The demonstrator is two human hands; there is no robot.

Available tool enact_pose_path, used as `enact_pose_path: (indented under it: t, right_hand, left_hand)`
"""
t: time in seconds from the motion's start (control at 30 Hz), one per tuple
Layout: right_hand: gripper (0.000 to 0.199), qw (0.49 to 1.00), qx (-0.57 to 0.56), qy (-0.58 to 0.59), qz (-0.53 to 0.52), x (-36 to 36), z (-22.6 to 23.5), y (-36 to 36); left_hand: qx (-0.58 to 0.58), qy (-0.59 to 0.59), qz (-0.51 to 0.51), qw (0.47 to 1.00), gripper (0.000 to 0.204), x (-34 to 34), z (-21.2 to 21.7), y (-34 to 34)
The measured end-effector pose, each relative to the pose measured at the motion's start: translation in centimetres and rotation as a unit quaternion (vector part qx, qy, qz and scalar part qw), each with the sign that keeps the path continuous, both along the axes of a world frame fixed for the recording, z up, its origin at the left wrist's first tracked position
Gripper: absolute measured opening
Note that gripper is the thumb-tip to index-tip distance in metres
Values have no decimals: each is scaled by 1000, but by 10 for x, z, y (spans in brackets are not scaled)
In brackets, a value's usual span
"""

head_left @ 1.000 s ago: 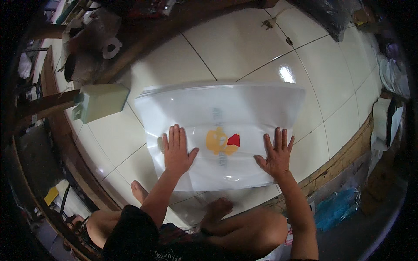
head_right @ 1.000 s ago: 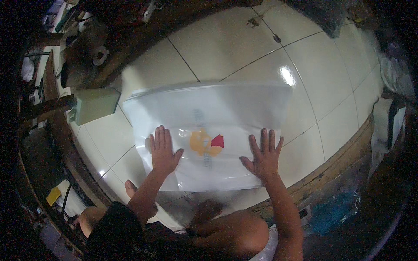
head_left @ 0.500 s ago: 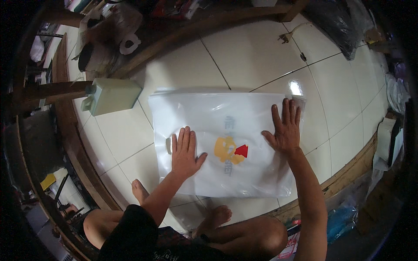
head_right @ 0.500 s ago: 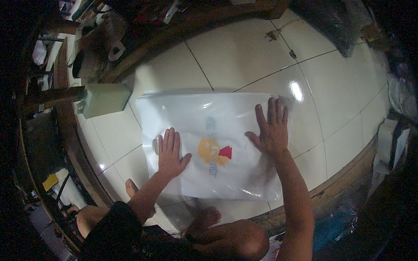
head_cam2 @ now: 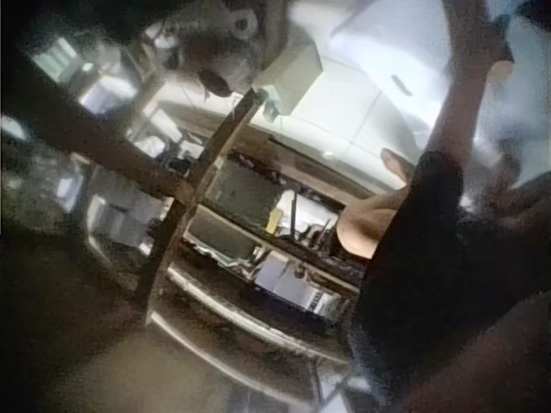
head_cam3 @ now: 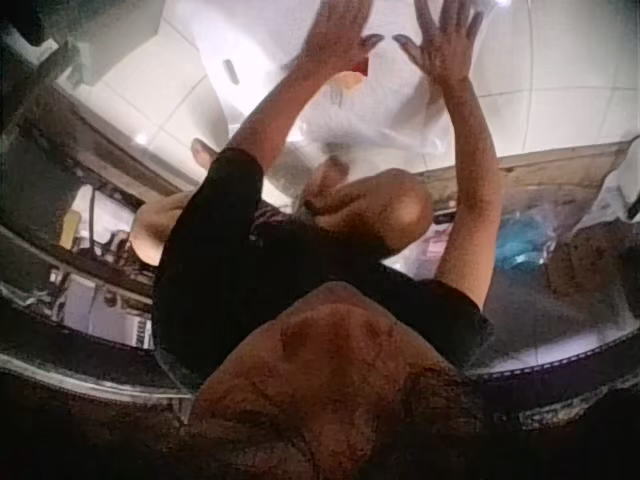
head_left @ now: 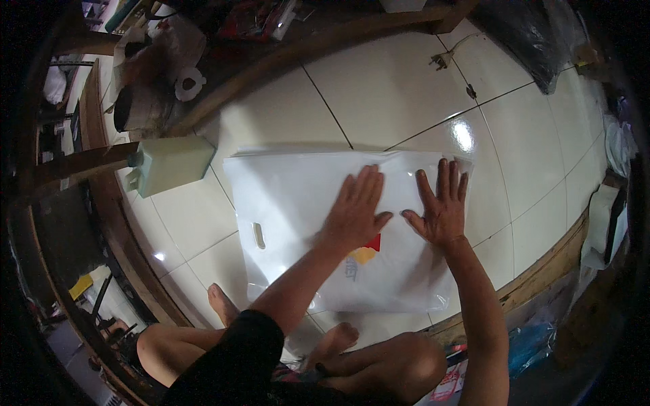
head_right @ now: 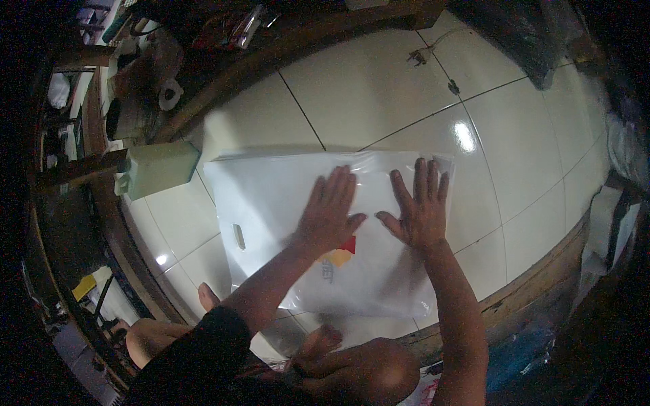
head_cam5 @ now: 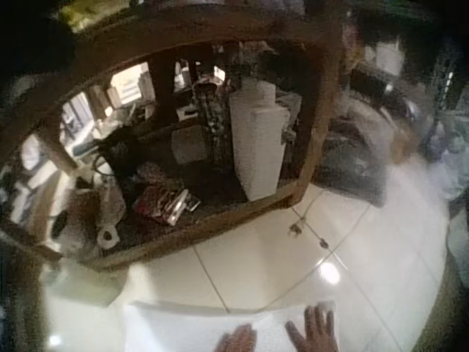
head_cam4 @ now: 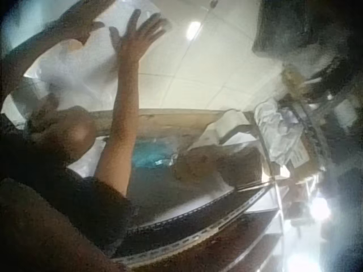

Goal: The person sits on the floor and repeatedly unfolds, smooths, and refolds white plastic shopping bags with a logo. They handle the bags one at a time, aligning edges and pressing them flat before stacking them on a nearby table.

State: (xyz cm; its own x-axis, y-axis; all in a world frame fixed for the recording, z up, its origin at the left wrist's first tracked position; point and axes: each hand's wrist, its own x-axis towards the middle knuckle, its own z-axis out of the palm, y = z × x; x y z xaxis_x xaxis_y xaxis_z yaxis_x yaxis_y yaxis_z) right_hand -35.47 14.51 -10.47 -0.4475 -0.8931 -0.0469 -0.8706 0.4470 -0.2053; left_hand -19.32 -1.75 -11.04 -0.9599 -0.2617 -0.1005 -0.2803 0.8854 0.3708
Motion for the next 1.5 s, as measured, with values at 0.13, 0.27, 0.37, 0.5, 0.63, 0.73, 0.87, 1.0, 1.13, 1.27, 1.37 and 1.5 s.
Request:
enact_pose_path:
  t: [0.13,0.27,0.37,0.5,0.63,0.73,0.87,1.0,1.13,1.27,1.37,1.5]
  right_hand:
    - [86,1000,23,0,-19,1,5,-4]
    - [86,1000,19,6,-12,1,4,-2]
    - [87,999,34,11,-7,0,4,-3]
    - [84,1000,-6,13,-4,1,2,-2]
    - [80,998,25,41,-45,16,9,9]
    - [79,991,103,37,-73,68,7,51]
    - [82,990,101,-26,-97,131,12,114]
    - [87,993,46,-9,-106,141,-3,128]
    - [88,994,26,-2,-111,137,-2,126]
    - [87,993,15,1,-113,139,2,123]
    - [86,992,31,7,-119,141,2,122]
    - [86,990,48,22,-133,141,-8,134]
  left_hand:
    - [-44,-81,71,993,80,41,3,-48]
    - [-35,-126,121,984,81,98,8,-94]
    - [-47,-47,126,990,75,121,-3,-101]
    - [-51,-26,114,992,73,118,0,-106]
    - [-60,-51,120,990,74,114,-1,-101]
    - [-80,-27,114,990,74,123,-8,-99]
    - [-65,-9,112,992,72,122,-7,-98]
    - [-112,11,98,989,71,123,-15,-97]
    - [-132,22,79,988,71,123,-19,-100]
    - [-158,69,100,980,66,105,-31,-50]
    - [138,111,26,984,68,72,-14,80]
    - [63,59,-146,986,73,83,-4,138]
